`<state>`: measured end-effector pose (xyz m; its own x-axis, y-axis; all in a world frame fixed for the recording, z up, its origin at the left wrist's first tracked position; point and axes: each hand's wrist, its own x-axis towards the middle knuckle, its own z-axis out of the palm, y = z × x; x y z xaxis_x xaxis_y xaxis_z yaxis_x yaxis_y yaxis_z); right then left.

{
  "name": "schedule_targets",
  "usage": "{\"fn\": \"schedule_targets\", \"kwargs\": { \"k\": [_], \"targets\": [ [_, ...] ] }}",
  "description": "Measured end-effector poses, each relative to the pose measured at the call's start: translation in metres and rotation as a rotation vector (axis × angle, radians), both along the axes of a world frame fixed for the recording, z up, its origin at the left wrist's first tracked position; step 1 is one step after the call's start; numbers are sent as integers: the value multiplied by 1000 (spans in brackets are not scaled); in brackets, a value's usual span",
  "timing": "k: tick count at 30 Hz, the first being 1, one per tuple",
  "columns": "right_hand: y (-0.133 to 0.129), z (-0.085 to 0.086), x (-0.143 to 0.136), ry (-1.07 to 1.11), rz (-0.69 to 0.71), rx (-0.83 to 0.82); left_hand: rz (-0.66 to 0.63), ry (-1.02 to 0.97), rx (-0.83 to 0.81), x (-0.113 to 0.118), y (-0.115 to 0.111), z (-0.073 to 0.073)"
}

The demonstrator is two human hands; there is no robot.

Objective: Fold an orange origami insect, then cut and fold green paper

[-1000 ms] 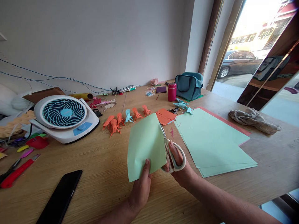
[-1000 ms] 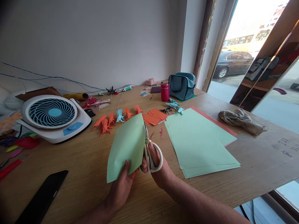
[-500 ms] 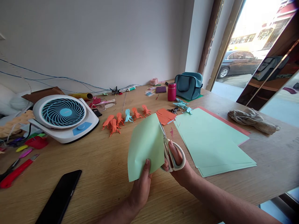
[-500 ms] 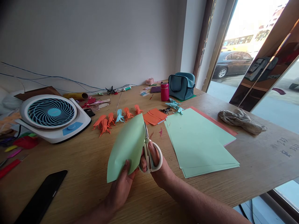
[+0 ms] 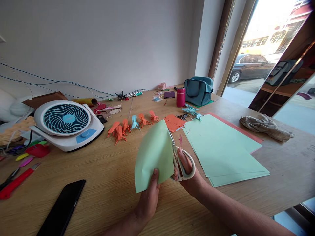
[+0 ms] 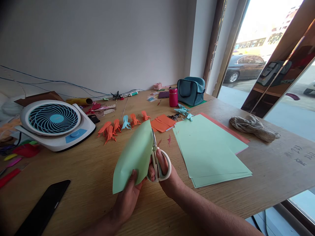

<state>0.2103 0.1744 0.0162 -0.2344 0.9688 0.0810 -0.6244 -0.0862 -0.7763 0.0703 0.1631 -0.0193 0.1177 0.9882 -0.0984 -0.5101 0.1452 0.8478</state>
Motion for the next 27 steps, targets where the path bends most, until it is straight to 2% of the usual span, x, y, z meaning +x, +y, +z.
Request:
{"fn": "schedule_targets", "kwargs": {
  "k": [10, 19, 27],
  "targets": [
    [2, -1, 1, 14, -25, -23, 31, -21, -26, 1, -2, -3],
    [3, -2, 2, -35, -50, -5, 45, 45, -55, 2, -4, -2],
    [3, -5, 3, -18, -39, -6, -5, 46, -50, 1, -4, 2]
  ]
}}
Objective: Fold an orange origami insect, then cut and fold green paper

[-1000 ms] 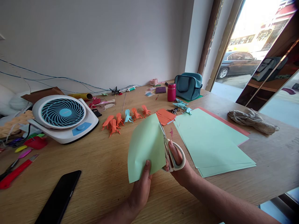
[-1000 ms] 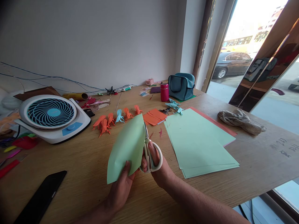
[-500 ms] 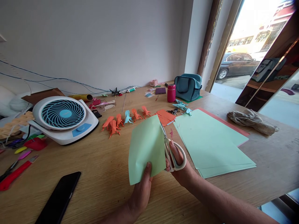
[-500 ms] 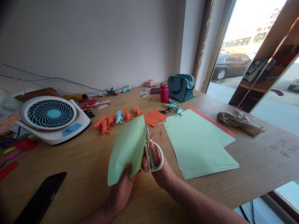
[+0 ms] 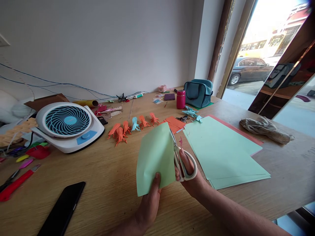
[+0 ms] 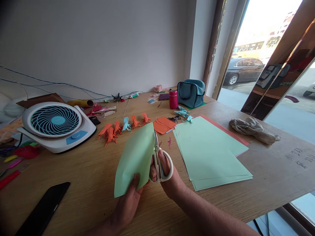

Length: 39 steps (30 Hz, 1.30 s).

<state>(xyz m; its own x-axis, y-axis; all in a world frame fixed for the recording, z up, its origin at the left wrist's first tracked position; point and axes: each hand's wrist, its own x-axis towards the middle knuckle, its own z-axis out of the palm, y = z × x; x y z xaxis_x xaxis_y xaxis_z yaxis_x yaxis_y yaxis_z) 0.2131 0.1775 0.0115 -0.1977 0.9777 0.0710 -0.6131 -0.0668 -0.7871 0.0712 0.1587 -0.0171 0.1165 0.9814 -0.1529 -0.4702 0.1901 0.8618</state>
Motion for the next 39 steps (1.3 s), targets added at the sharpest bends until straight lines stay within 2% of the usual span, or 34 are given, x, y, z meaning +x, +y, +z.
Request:
{"fn": "schedule_targets", "kwargs": {
  "k": [9, 17, 22, 28, 33, 39],
  "targets": [
    [0, 1, 0, 32, -38, -8, 52, -27, -61, 2, 0, 0],
    [0, 5, 1, 0, -24, 27, 12, -57, -60, 3, -2, 6],
    [1, 0, 1, 44, -6, 28, 11, -42, -47, 4, -3, 7],
    [3, -1, 2, 37, -20, 36, -18, -44, -32, 2, -4, 3],
    [2, 5, 2, -16, -38, 30, -7, -46, -19, 0, -4, -3],
    [2, 4, 3, 4, -45, 9, 15, -5, -27, 0, -3, -4]
  ]
}}
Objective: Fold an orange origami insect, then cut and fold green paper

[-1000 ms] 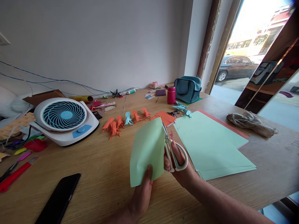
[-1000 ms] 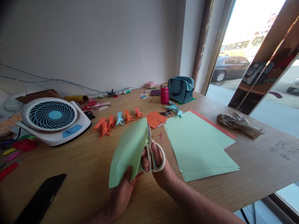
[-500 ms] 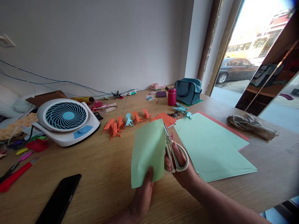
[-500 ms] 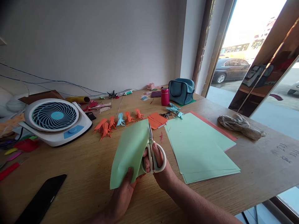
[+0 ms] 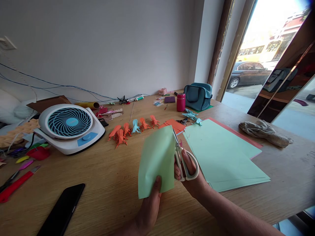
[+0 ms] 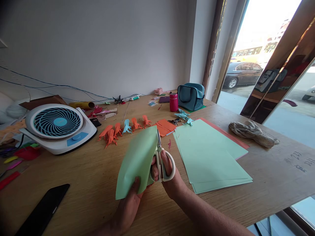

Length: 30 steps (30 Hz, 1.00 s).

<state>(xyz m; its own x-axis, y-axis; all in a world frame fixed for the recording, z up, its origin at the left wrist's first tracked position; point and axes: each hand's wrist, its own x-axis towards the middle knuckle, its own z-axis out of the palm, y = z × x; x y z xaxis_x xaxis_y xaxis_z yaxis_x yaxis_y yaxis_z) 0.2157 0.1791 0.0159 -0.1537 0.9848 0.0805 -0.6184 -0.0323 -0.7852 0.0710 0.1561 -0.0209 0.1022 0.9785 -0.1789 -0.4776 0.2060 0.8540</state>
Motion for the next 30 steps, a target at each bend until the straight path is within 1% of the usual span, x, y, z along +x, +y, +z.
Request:
{"fn": "schedule_targets", "kwargs": {
  "k": [9, 17, 21, 30],
  "targets": [
    [0, 3, 1, -43, -5, 34, -53, -1, 61, -4, -1, -5],
    [1, -1, 1, -27, -18, -15, -39, 5, 32, -2, 0, -6],
    [3, -2, 2, -39, -31, 1, -42, 3, 17, -3, -1, -8],
    [3, -2, 3, -69, -46, 11, -40, 37, 62, -8, -1, -14]
  ]
}}
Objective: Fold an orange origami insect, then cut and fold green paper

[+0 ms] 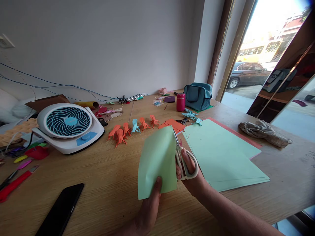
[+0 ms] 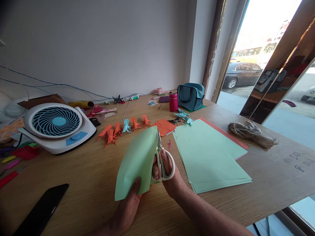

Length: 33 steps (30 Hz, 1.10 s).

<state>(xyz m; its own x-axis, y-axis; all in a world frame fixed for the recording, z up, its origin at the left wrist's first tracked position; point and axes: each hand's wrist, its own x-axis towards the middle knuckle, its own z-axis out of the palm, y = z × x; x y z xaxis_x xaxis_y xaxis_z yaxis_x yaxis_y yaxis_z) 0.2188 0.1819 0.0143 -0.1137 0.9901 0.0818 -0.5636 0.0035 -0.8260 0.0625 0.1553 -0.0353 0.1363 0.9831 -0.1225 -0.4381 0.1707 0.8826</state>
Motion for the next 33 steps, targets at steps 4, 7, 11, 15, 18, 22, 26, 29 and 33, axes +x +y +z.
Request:
{"fn": "schedule_targets", "kwargs": {
  "k": [4, 7, 11, 15, 18, 22, 26, 29, 33],
  "targets": [
    [0, 0, 1, 12, 15, -21, 6, 6, -16, 0, 0, 1],
    [1, 1, 2, -1, 11, -5, -7, 4, -13, 0, 0, 3],
    [1, 2, 2, -6, 4, 9, -25, -10, -8, -1, -1, 2],
    [2, 0, 2, 19, 14, 6, 16, -11, -4, -2, -1, -2],
    [3, -2, 3, 30, 5, 2, 32, -15, -27, -2, -1, -5],
    [4, -3, 4, 41, 3, 5, 0, -6, -46, -3, -2, -8],
    [3, -2, 4, 45, 9, 17, 22, -4, -31, -5, -2, -10],
    [4, -3, 4, 54, 21, 8, 28, -11, -34, -6, -2, -11],
    [5, -5, 5, 44, 4, -7, 21, -6, -42, -4, -2, -11]
  ]
}}
